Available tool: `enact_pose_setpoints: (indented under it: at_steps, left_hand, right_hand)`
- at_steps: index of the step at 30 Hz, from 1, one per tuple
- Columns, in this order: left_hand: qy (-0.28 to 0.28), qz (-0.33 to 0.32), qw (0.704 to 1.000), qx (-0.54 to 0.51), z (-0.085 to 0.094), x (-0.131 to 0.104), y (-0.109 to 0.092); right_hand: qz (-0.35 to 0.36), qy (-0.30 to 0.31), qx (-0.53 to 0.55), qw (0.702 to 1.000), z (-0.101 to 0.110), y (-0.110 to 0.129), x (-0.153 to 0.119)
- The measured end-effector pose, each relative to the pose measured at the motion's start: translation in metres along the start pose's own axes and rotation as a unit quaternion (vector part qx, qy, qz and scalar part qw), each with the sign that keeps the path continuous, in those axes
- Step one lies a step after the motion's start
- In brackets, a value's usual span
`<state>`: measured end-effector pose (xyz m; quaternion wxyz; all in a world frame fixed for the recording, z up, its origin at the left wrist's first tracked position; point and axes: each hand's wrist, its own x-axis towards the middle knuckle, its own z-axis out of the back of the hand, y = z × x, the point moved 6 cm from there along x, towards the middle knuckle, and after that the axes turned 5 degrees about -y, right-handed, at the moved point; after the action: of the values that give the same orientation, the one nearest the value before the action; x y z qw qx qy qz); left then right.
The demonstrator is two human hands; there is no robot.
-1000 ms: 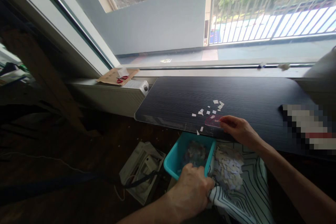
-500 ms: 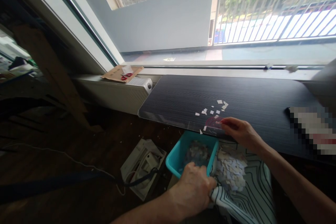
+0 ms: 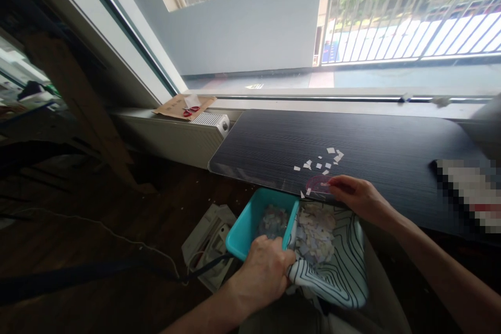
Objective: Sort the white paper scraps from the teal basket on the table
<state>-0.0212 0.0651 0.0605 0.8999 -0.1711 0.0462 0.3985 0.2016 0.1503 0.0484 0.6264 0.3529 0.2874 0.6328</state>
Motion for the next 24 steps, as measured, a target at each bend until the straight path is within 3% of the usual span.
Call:
enact_pose_setpoints:
  at_steps: [3,8,12,17,20,24]
  left_hand:
    - [-0.007,0.007,1.0,0.001,0.0,-0.001,0.004]
    - [-0.013,0.0,1.0,0.0,0.0,-0.001,0.004]
    - [-0.014,-0.003,1.0,0.002,0.0,0.0,0.003]
    - [-0.009,-0.003,1.0,0.001,0.0,0.001,0.003]
    - [-0.01,-0.004,1.0,0.001,-0.001,-0.001,0.005]
    - [-0.018,0.006,1.0,0.001,-0.003,-0.004,0.009]
  right_hand:
    - [0.01,0.021,-0.014,1.0,0.003,0.007,-0.007]
    - [0.014,-0.03,-0.038,0.999,0.014,0.011,-0.009]
    - [0.02,0.004,-0.044,0.999,0.011,0.012,-0.008]
    - [0.038,-0.004,-0.011,0.999,0.001,0.016,0.002]
    - [0.05,0.029,-0.026,0.998,-0.005,0.018,0.002]
    - [0.042,0.048,-0.05,0.997,0.005,0.014,-0.007]
